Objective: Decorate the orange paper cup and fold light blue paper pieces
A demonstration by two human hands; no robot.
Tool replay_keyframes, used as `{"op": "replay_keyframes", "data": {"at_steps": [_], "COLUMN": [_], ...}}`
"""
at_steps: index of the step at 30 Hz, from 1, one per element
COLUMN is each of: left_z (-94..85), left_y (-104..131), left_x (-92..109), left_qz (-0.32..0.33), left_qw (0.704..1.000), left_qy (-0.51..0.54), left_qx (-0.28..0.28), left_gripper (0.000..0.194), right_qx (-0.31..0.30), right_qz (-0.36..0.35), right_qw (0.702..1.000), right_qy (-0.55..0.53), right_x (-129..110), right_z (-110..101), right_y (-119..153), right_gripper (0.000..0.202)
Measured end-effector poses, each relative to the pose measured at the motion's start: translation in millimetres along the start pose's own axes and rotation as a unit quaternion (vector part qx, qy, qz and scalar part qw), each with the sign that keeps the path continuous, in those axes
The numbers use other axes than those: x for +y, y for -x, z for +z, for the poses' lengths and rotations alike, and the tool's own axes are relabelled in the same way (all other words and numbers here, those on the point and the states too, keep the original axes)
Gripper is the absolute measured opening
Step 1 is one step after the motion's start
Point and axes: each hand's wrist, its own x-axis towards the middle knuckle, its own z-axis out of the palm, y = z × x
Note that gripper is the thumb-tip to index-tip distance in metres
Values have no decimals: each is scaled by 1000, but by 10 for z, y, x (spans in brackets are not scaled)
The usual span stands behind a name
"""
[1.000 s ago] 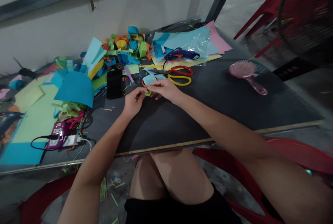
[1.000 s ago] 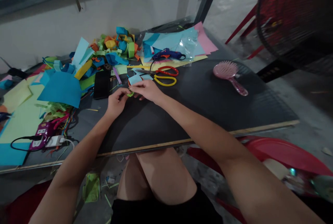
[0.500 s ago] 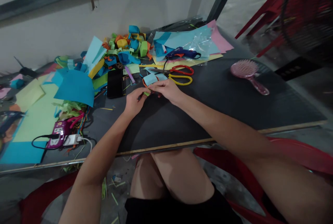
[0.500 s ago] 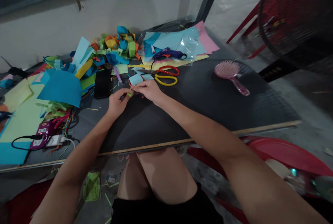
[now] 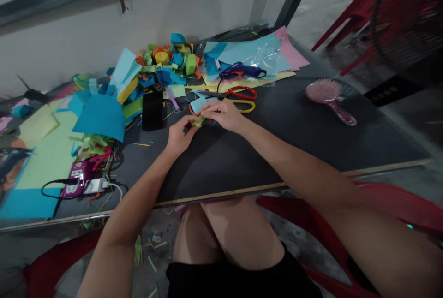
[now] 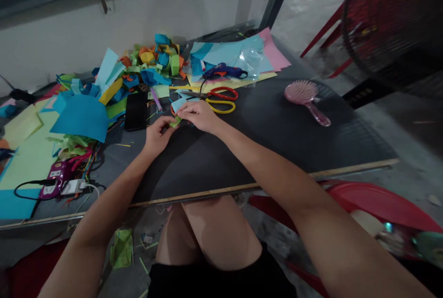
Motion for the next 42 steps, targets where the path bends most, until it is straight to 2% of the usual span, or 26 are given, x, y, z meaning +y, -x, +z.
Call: {"op": "replay_keyframes", "data": {"at_steps": [3, 5, 8, 12, 16, 22, 28, 33, 36, 42], "left_z": [2, 0, -8, -25, -31, -43, -83, -64, -50, -73], "left_y": [4, 0, -9, -17, -17, -11, -8, 0, -1, -8], "left_x": [-57, -83, -69, -10, -5, -59, -47, 3, 12, 8], "left_qz": [-36, -42, -21, 2, -12, -38, -38, -62, -80, -78], "left_qw": [999, 999, 999, 1000, 999, 998, 998, 995, 992, 987], "left_qy": [8, 22, 32, 13, 14, -7, -16, -34, -40, -49], "left_qx": [17, 17, 11, 21, 30, 52, 53, 77, 89, 130], "left_gripper": [40, 46, 39, 28, 29, 28, 31, 28, 28, 21], "right_qx": [27, 57, 83, 66, 54, 103, 131, 144, 131, 43], "right_qz": [-18, -32, -45, -44, -48, -120, -137, -144, -128, -110], "right_qw": [999, 997, 993, 996, 996, 980, 972, 968, 971, 983], "right_qy": [27, 47, 65, 52, 50, 117, 141, 148, 155, 138], "right_x": [8, 8, 13, 21, 7, -36, -64, -34, -23, -68], "right_z": [45, 74, 96, 80, 69, 129, 210, 262, 271, 254], "right_y": [19, 33, 44, 42, 46, 87, 130, 147, 157, 192], "right_gripper": [29, 31, 31, 28, 23, 13, 13, 13, 16, 30]}}
